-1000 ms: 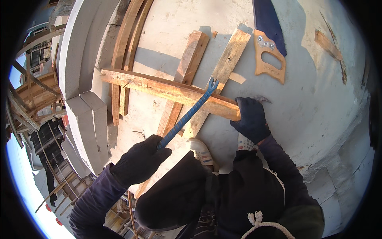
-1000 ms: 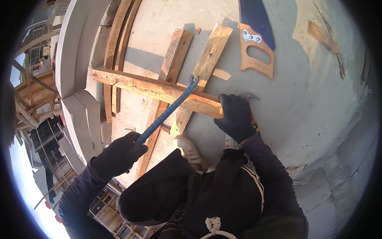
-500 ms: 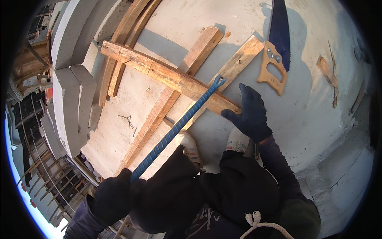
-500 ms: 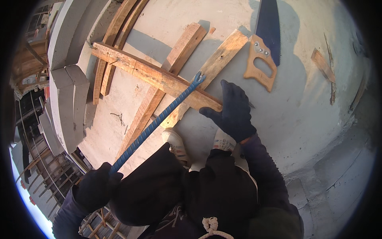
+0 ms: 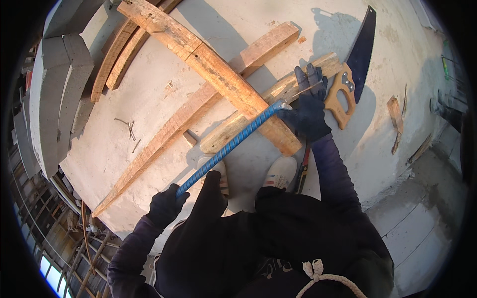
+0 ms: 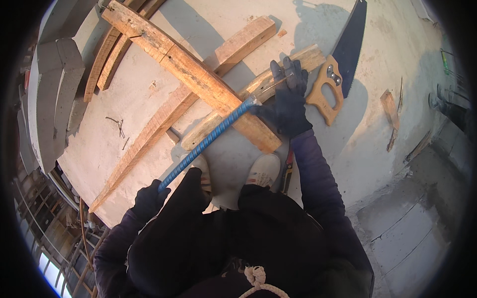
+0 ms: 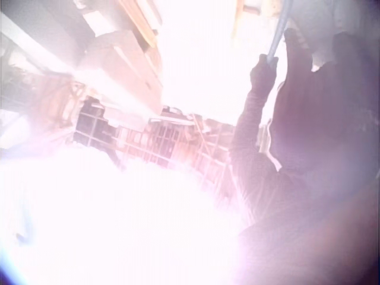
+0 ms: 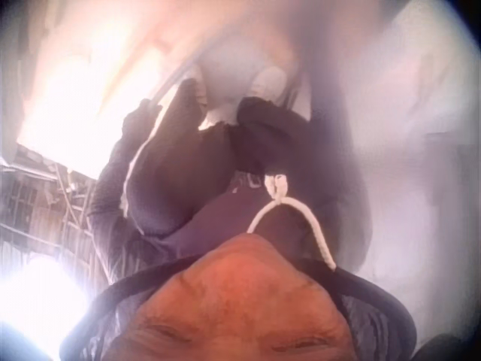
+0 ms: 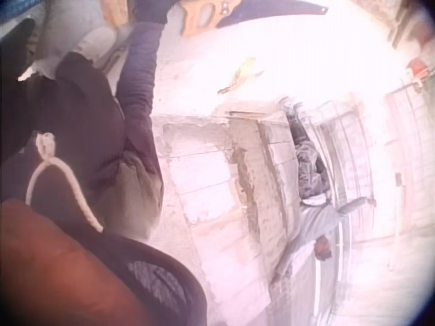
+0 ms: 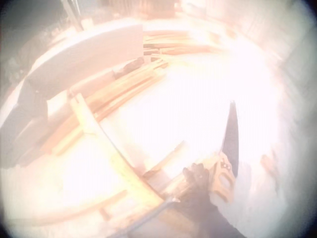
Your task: The person uses a hammer to drive nails into wooden planks and a metal rod to pry and separate joined pieces. They repeatedly position planks, hammer nails, and use the rod to break apart sections on a concrete floor.
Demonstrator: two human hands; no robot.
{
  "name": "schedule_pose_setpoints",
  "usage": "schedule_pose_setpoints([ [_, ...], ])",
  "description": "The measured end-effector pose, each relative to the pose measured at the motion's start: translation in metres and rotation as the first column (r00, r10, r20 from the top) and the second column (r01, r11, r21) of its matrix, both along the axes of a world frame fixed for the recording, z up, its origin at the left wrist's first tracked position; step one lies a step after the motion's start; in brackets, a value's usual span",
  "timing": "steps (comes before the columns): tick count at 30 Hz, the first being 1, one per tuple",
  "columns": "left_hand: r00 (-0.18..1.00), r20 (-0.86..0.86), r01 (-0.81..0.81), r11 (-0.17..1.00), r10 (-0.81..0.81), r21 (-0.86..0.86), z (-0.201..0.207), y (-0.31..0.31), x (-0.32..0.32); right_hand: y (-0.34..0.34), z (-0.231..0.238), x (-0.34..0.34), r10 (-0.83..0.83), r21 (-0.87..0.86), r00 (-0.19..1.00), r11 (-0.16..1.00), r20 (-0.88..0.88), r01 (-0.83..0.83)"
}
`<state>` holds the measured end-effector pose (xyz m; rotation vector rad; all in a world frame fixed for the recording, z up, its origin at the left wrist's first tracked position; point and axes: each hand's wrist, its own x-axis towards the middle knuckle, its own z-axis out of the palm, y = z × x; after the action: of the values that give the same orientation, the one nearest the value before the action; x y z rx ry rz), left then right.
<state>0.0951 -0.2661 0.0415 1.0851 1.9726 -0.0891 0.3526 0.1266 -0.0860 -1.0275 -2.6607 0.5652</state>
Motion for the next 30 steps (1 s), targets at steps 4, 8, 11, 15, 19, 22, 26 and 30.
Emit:
schedule_pose_setpoints([
  [4,0.993,0.041,-0.101,0.984,0.108,-0.144,-0.075,-0.002,0.014,0.017,0.025,0.0,0.016,-0.159,0.998,0.987,0.053,-0.007],
  [8,0.953,0.16,-0.234,0.961,0.257,-0.15,-0.09,0.005,0.014,0.019,0.066,0.0,-0.032,-0.181,0.998,0.983,0.062,0.042],
  [11,0.859,0.304,-0.408,0.909,0.412,-0.081,-0.098,0.001,0.013,0.043,0.083,0.009,-0.116,-0.253,0.993,0.962,-0.033,0.104],
  [15,0.697,0.488,-0.575,0.816,0.525,-0.057,-0.127,0.004,0.012,0.106,0.092,-0.007,-0.132,0.2,0.985,0.968,-0.115,0.153],
  [19,0.528,0.62,-0.679,0.727,0.58,-0.102,-0.152,0.012,0.016,0.195,0.06,-0.026,-0.279,0.108,0.923,0.96,0.265,0.259],
  [22,0.438,0.672,-0.658,0.722,0.597,-0.212,-0.176,0.004,0.014,0.239,0.02,-0.045,-0.253,-0.091,0.685,0.901,0.684,0.423],
  [26,0.725,0.521,-0.381,0.892,0.451,-0.243,-0.256,-0.078,-0.004,0.219,0.02,-0.078,-0.217,-0.222,0.7,0.849,0.681,0.479],
  [30,0.547,0.744,-0.399,0.901,0.383,-0.17,-0.204,-0.059,-0.018,0.219,0.008,-0.053,-0.257,-0.068,0.709,0.916,0.656,0.396],
])
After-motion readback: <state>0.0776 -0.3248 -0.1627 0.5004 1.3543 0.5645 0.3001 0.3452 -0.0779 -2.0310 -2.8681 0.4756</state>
